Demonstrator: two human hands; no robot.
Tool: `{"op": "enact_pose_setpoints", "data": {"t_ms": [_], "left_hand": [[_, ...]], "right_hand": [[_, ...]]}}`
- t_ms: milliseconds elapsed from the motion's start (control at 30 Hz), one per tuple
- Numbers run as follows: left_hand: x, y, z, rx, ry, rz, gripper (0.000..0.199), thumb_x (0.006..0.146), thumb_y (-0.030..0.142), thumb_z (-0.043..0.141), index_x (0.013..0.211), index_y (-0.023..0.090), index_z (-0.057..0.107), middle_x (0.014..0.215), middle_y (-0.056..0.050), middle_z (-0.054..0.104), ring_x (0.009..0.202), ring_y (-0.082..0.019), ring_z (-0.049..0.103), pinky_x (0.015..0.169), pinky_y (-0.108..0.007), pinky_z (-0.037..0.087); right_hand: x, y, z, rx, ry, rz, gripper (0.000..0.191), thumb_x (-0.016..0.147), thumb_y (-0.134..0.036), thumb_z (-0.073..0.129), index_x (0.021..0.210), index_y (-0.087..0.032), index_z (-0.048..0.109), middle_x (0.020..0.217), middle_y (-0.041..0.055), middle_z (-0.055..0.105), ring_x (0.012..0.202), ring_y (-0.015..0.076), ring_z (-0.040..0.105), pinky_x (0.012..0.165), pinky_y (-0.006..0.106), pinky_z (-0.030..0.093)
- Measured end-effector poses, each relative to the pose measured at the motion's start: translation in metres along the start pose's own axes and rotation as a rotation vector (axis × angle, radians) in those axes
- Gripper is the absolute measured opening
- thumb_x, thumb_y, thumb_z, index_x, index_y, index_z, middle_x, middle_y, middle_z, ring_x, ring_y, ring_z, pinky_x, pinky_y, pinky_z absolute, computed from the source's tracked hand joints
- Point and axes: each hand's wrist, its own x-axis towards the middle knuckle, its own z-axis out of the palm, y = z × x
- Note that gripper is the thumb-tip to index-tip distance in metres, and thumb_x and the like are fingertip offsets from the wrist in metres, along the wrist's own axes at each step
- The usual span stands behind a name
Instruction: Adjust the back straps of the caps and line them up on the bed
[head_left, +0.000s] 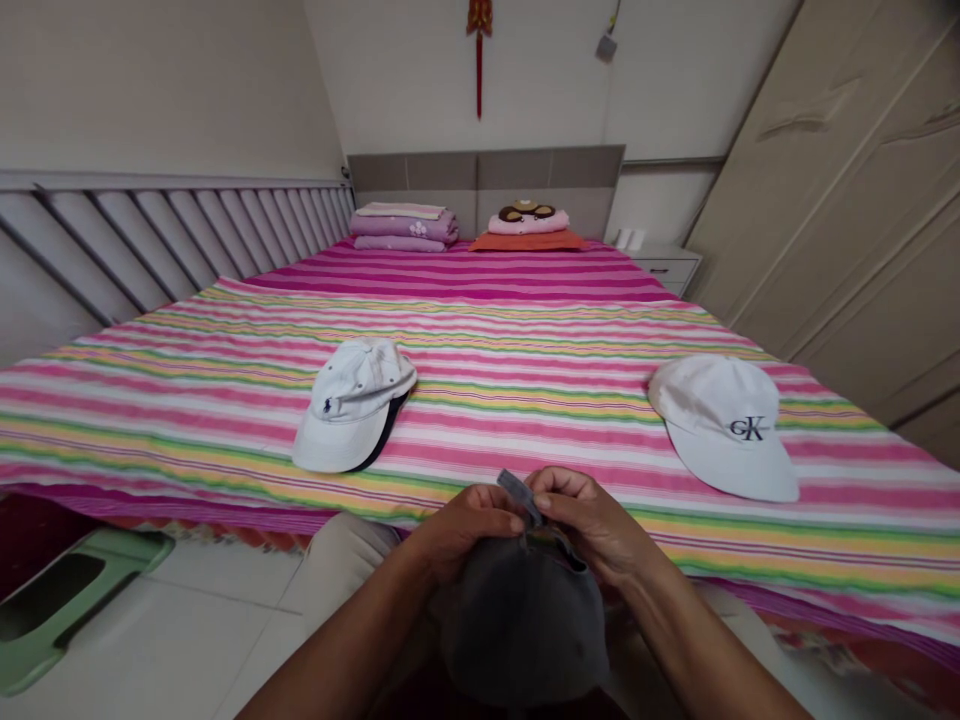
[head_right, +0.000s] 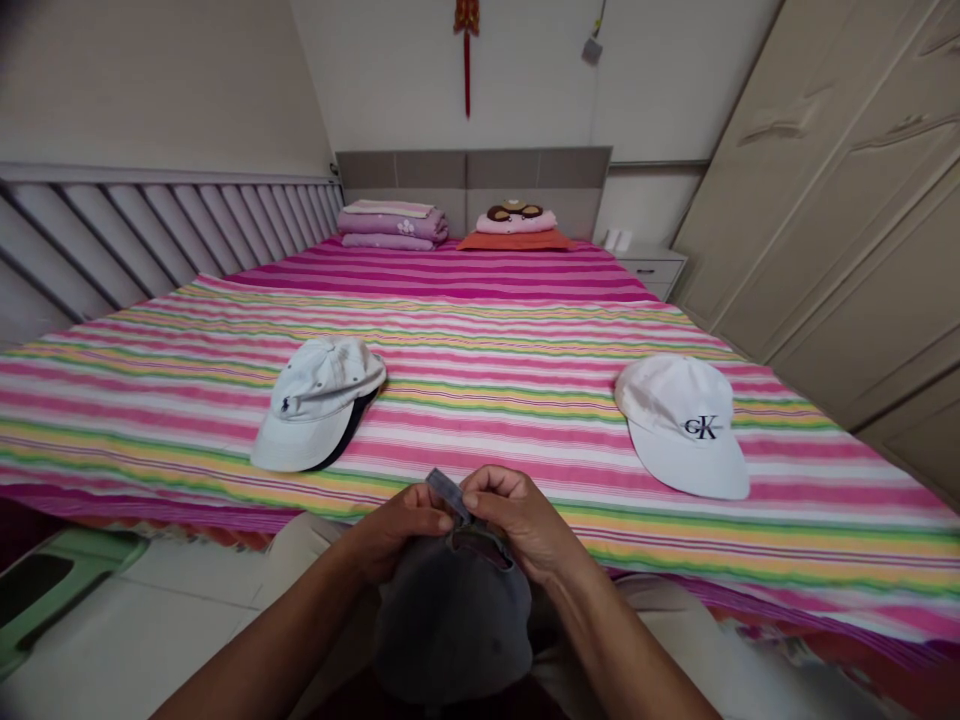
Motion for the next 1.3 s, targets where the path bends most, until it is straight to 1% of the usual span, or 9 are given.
{"op": "enact_pose_setpoints", "data": {"t_ms": [233, 367, 467, 533, 667, 800, 933, 1167, 1300], "left_hand": [[0.002, -0.007, 0.003, 0.02, 0.147, 0.007, 0.017, 0.053, 0.012, 0.068, 0.068, 0.011, 0.063, 0.059, 0.001, 0.058, 0.052, -0.008, 0.049, 0.056, -0.021, 0.036], [0.002, -0.007, 0.005, -0.031, 0.063, 0.025, 0.016, 0.057, 0.015, 0.067, 0.073, 0.012, 0.063, 0.062, 0.001, 0.058, 0.055, -0.009, 0.05, 0.062, -0.024, 0.037], [0.002, -0.006, 0.005, -0.05, 0.038, 0.021, 0.015, 0.06, 0.016, 0.066, 0.074, 0.011, 0.063, 0.062, 0.0, 0.058, 0.055, -0.009, 0.05, 0.063, -0.024, 0.037], [0.002, -0.006, 0.005, -0.053, 0.037, 0.017, 0.015, 0.061, 0.018, 0.066, 0.074, 0.011, 0.063, 0.062, -0.001, 0.059, 0.057, -0.01, 0.051, 0.063, -0.024, 0.037], [0.003, -0.009, 0.001, -0.034, 0.063, 0.023, 0.013, 0.062, 0.02, 0.067, 0.066, 0.01, 0.061, 0.062, -0.002, 0.06, 0.055, -0.009, 0.05, 0.057, -0.021, 0.035], [0.004, -0.012, -0.001, -0.023, 0.058, 0.037, 0.016, 0.06, 0.022, 0.068, 0.068, 0.008, 0.062, 0.063, -0.004, 0.061, 0.055, -0.009, 0.051, 0.057, -0.022, 0.035], [0.004, -0.013, 0.0, -0.038, 0.039, 0.028, 0.019, 0.058, 0.024, 0.07, 0.068, 0.009, 0.063, 0.062, -0.004, 0.062, 0.056, -0.011, 0.053, 0.059, -0.024, 0.037], [0.006, -0.013, 0.004, 0.033, 0.226, 0.136, 0.021, 0.051, 0.022, 0.074, 0.057, 0.012, 0.057, 0.053, 0.003, 0.056, 0.045, -0.005, 0.044, 0.047, -0.018, 0.029], [0.005, -0.015, 0.004, 0.046, 0.233, 0.126, 0.02, 0.054, 0.021, 0.072, 0.058, 0.013, 0.054, 0.05, 0.004, 0.054, 0.042, -0.005, 0.042, 0.044, -0.018, 0.027]], "right_hand": [[0.003, 0.004, 0.003, 0.011, 0.024, -0.014, 0.019, 0.054, -0.02, 0.075, 0.066, -0.016, 0.061, 0.055, -0.0033, 0.059, 0.05, 0.0076, 0.048, 0.049, 0.019, 0.033], [0.002, 0.001, 0.005, 0.016, 0.029, 0.019, 0.03, 0.055, -0.021, 0.075, 0.083, -0.016, 0.067, 0.068, 0.0011, 0.067, 0.058, 0.0098, 0.056, 0.057, 0.02, 0.04], [0.001, 0.0, 0.006, 0.028, 0.023, -0.01, 0.028, 0.054, -0.019, 0.074, 0.081, -0.016, 0.069, 0.072, 0.0026, 0.068, 0.065, 0.0116, 0.059, 0.062, 0.021, 0.043], [0.0, 0.0, 0.006, 0.051, 0.007, -0.028, 0.027, 0.054, -0.019, 0.075, 0.081, -0.016, 0.07, 0.068, 0.0017, 0.067, 0.057, 0.0085, 0.055, 0.053, 0.018, 0.04], [0.0, 0.001, 0.005, 0.059, 0.02, -0.04, 0.021, 0.057, -0.023, 0.075, 0.076, -0.015, 0.069, 0.054, -0.0022, 0.059, 0.038, 0.0011, 0.037, 0.038, 0.014, 0.025], [-0.002, 0.001, 0.004, 0.036, 0.035, -0.043, 0.017, 0.058, -0.028, 0.075, 0.065, -0.015, 0.066, 0.048, -0.004, 0.053, 0.038, 0.0015, 0.038, 0.038, 0.014, 0.024], [-0.003, 0.001, 0.006, 0.039, 0.064, -0.026, 0.018, 0.057, -0.027, 0.075, 0.066, -0.016, 0.064, 0.048, -0.0049, 0.052, 0.036, 0.0016, 0.037, 0.036, 0.014, 0.021], [-0.003, 0.002, 0.003, 0.069, 0.145, -0.063, 0.016, 0.054, -0.02, 0.074, 0.066, -0.016, 0.065, 0.046, -0.0057, 0.049, 0.034, 0.0005, 0.03, 0.035, 0.015, 0.015], [-0.005, 0.003, 0.003, -0.006, 0.157, -0.069, 0.014, 0.057, -0.022, 0.073, 0.065, -0.015, 0.064, 0.043, -0.0058, 0.048, 0.034, 0.001, 0.031, 0.035, 0.015, 0.017]]}}
